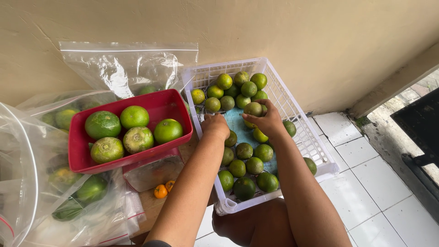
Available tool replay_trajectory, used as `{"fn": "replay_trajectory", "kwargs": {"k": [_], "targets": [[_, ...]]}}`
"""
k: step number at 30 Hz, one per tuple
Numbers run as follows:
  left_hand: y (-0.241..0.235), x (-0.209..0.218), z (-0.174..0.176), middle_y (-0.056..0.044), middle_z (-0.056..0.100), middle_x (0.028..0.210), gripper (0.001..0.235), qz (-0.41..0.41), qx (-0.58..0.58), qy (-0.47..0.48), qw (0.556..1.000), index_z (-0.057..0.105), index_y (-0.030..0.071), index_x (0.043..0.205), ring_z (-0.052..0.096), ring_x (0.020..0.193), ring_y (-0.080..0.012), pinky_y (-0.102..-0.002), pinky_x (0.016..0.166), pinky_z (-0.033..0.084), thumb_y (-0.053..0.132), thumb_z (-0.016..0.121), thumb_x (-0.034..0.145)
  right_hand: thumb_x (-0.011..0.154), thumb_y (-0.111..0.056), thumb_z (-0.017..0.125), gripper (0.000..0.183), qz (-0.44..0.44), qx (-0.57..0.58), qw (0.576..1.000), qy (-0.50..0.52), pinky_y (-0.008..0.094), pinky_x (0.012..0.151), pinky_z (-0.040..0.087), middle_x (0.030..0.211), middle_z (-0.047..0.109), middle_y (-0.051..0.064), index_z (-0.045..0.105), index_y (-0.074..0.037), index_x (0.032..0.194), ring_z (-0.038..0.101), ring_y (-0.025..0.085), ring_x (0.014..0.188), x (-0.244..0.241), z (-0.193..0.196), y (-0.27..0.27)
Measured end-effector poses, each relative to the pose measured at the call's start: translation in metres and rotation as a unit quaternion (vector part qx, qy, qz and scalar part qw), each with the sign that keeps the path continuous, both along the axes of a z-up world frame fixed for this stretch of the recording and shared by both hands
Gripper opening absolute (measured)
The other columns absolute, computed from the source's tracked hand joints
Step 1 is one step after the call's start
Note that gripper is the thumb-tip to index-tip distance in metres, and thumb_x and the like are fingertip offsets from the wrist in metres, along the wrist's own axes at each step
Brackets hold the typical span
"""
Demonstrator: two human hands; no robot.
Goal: The person picks green limes from a white plastic crate and places them into a red rectangular tray. The person handles the limes by hand, moving them one by one or in small groups from the crate to the tray.
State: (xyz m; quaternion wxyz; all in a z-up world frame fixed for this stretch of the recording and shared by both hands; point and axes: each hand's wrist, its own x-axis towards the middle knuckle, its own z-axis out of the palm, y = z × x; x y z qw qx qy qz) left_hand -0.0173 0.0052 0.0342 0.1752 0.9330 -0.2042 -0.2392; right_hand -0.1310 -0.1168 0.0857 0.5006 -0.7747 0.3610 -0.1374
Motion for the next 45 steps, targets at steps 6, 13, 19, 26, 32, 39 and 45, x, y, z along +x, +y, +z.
{"fn": "replay_trajectory", "kwargs": {"k": [6, 13, 19, 26, 32, 39, 45], "targets": [[0.016, -0.007, 0.034, -0.026, 0.047, 0.131, 0.058, 0.016, -0.085, -0.095, 0.992, 0.054, 0.001, 0.132, 0.043, 0.129, -0.0438, -0.052, 0.103, 0.040, 0.050, 0.035, 0.106, 0.073, -0.043, 0.098, 0.086, -0.022, 0.027, 0.999, -0.005, 0.044, 0.087, 0.057, 0.114, 0.072, 0.023, 0.055, -0.012, 0.141, 0.071, 0.034, 0.106, -0.006, 0.002, -0.007], [0.034, -0.030, 0.084, -0.034, 0.051, 0.144, 0.091, -0.066, -0.310, 0.096, 0.944, 0.026, 0.000, 0.157, 0.046, 0.139, -0.0516, -0.062, 0.114, 0.038, 0.071, 0.022, 0.101, 0.094, -0.051, 0.075, 0.068, 0.035, 0.067, 0.996, -0.046, 0.042, 0.085, 0.057, 0.114, 0.070, 0.023, 0.055, -0.015, 0.148, 0.068, 0.032, 0.104, -0.004, 0.027, 0.021], [0.022, -0.014, 0.058, -0.023, 0.061, 0.140, 0.075, -0.026, -0.364, 0.145, 0.920, 0.049, 0.016, 0.142, 0.059, 0.131, -0.0400, -0.054, 0.114, 0.043, 0.076, 0.033, 0.099, 0.109, -0.037, 0.047, 0.050, 0.105, 0.136, 0.980, -0.105, 0.034, 0.079, 0.061, 0.113, 0.070, 0.015, 0.053, -0.011, 0.151, 0.069, 0.022, 0.099, -0.001, 0.015, 0.023], [0.023, -0.006, 0.055, -0.026, 0.065, 0.122, 0.066, 0.057, -0.387, 0.089, 0.916, 0.047, 0.007, 0.136, 0.069, 0.113, -0.0394, -0.052, 0.095, 0.055, 0.063, 0.042, 0.102, 0.094, -0.023, 0.064, 0.066, 0.141, -0.242, 0.944, 0.173, 0.056, 0.107, 0.045, 0.144, 0.054, 0.015, 0.042, -0.026, 0.155, 0.051, 0.043, 0.132, 0.008, -0.053, -0.028], [0.017, -0.002, 0.050, -0.027, 0.059, 0.129, 0.058, 0.135, -0.443, 0.093, 0.882, 0.047, 0.007, 0.135, 0.062, 0.125, -0.0417, -0.052, 0.102, 0.052, 0.054, 0.048, 0.100, 0.080, -0.052, 0.079, 0.089, 0.150, -0.277, 0.901, 0.297, 0.054, 0.110, 0.045, 0.144, 0.047, 0.011, 0.036, -0.032, 0.155, 0.046, 0.040, 0.138, 0.014, -0.069, -0.023], [0.016, -0.006, 0.050, -0.027, 0.054, 0.132, 0.065, 0.189, -0.475, 0.097, 0.854, 0.039, 0.007, 0.139, 0.059, 0.127, -0.0408, -0.050, 0.104, 0.049, 0.045, 0.064, 0.093, 0.077, -0.050, 0.085, 0.073, 0.175, -0.254, 0.913, 0.268, 0.059, 0.111, 0.034, 0.140, 0.062, 0.003, 0.052, -0.025, 0.137, 0.054, 0.030, 0.136, 0.009, -0.040, -0.004], [0.016, 0.004, 0.046, -0.035, 0.054, 0.138, 0.044, 0.150, -0.561, 0.097, 0.808, 0.056, 0.014, 0.138, 0.060, 0.124, -0.0488, -0.047, 0.089, 0.060, 0.041, 0.041, 0.106, 0.101, -0.047, 0.067, 0.068, 0.130, -0.032, 0.988, -0.078, 0.046, 0.092, 0.054, 0.119, 0.064, 0.025, 0.039, -0.015, 0.153, 0.067, 0.034, 0.102, 0.004, 0.007, 0.015]]}}
